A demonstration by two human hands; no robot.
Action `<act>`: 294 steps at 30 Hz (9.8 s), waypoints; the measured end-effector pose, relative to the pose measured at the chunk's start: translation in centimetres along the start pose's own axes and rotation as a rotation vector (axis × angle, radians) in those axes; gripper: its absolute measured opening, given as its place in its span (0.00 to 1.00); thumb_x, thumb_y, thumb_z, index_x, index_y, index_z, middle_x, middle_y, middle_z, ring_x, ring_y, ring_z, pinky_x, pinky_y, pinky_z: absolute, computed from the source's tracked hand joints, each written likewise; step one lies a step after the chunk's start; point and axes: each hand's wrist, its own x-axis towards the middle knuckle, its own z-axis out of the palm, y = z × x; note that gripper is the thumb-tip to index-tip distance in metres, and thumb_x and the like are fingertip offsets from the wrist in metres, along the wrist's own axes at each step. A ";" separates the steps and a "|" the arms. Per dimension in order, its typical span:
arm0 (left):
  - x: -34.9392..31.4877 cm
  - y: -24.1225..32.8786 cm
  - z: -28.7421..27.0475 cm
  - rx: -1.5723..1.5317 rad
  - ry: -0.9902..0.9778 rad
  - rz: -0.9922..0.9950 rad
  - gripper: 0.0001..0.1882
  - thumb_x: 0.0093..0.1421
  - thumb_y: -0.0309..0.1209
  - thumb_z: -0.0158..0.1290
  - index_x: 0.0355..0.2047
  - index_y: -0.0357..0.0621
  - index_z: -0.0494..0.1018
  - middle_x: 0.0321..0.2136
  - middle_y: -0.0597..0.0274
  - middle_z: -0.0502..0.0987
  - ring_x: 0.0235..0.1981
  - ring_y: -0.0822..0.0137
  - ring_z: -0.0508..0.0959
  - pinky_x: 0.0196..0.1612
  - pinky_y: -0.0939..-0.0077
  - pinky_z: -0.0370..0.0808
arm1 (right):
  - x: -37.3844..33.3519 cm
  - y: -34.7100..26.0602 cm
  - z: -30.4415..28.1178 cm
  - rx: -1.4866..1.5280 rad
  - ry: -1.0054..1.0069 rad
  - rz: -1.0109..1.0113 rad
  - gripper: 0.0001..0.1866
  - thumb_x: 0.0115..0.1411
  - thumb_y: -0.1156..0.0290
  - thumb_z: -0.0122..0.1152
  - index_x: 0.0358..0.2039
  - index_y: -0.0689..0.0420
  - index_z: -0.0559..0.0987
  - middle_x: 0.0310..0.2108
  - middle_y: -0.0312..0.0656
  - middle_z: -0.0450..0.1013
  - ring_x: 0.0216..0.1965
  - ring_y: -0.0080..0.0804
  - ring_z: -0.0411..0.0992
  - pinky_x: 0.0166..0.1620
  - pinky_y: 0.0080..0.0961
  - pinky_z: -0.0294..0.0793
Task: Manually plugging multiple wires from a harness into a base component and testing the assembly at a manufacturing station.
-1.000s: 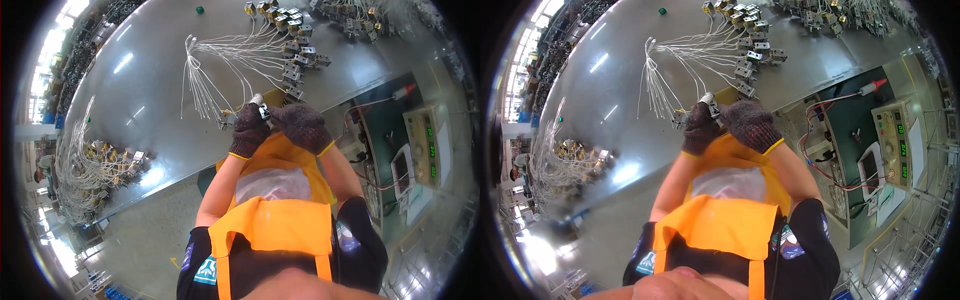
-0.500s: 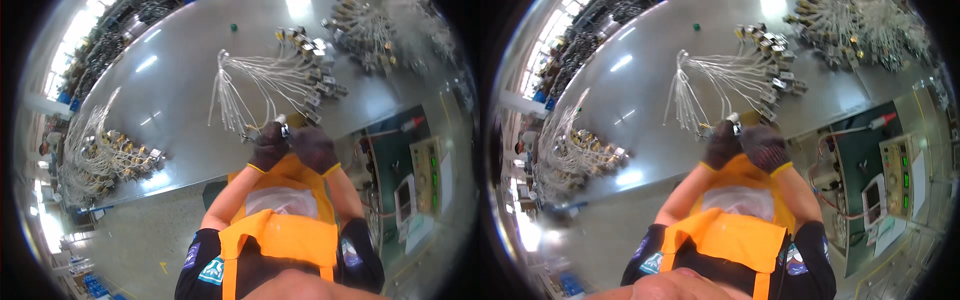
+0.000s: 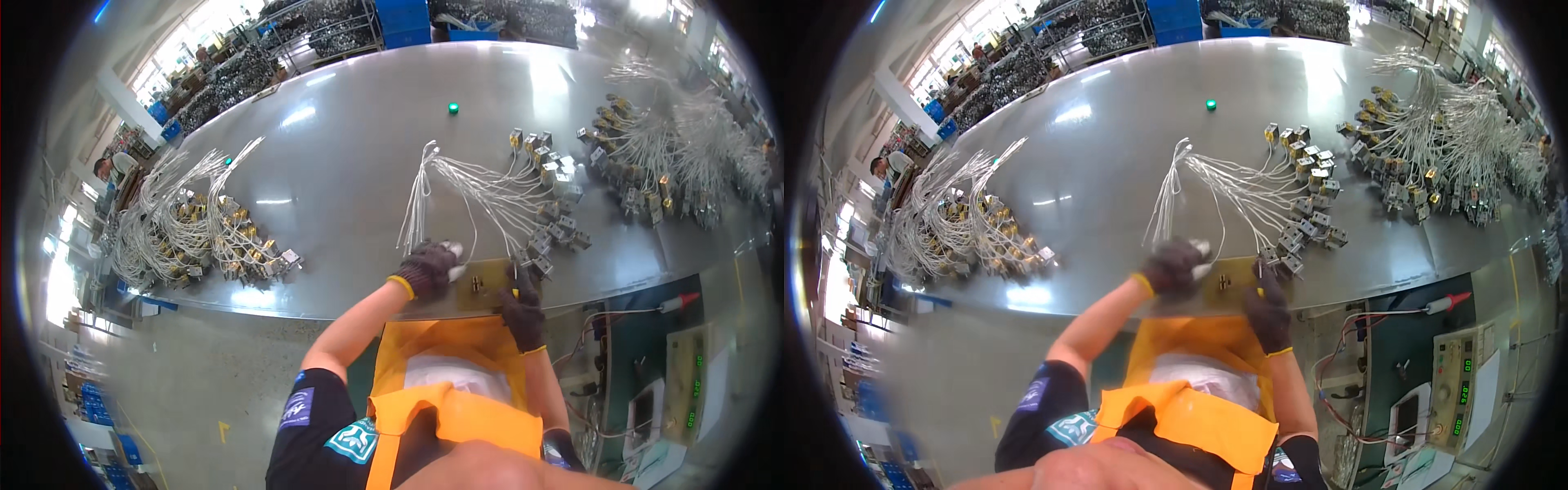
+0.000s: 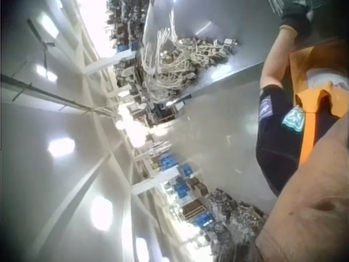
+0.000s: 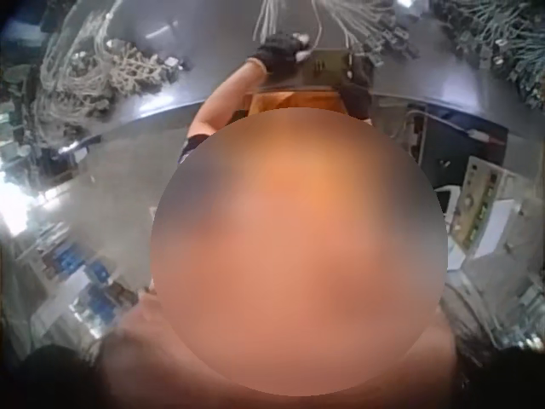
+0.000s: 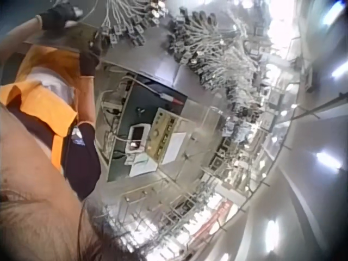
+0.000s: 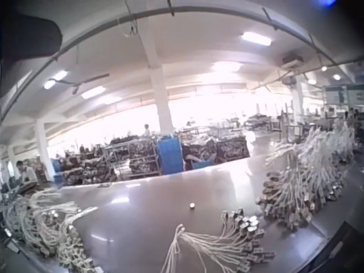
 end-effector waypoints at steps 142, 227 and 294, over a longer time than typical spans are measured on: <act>33.4 -16.5 1.4 0.354 0.085 -0.156 0.22 0.63 0.45 0.43 0.54 0.55 0.72 0.56 0.52 0.69 0.59 0.52 0.68 0.58 0.60 0.66 | -12.0 2.3 -33.3 -1.231 0.231 0.747 0.18 0.59 0.63 0.54 0.51 0.47 0.75 0.45 0.50 0.73 0.45 0.51 0.72 0.47 0.45 0.72; 7.5 3.1 -0.6 0.093 0.060 0.117 0.15 0.52 0.34 0.51 0.37 0.41 0.77 0.35 0.40 0.78 0.41 0.42 0.78 0.45 0.51 0.75 | 9.0 -3.3 -6.7 -0.116 -0.539 0.335 0.50 0.48 0.60 0.71 0.67 0.60 0.55 0.46 0.44 0.75 0.46 0.31 0.73 0.50 0.29 0.72; 6.8 9.0 3.7 -0.321 0.556 -0.185 0.31 0.55 0.46 0.60 0.53 0.42 0.66 0.36 0.44 0.76 0.38 0.44 0.78 0.45 0.54 0.74 | -4.8 -1.9 -3.8 0.369 -0.266 0.667 0.16 0.63 0.63 0.58 0.44 0.62 0.78 0.34 0.37 0.76 0.21 0.14 0.67 0.25 0.13 0.68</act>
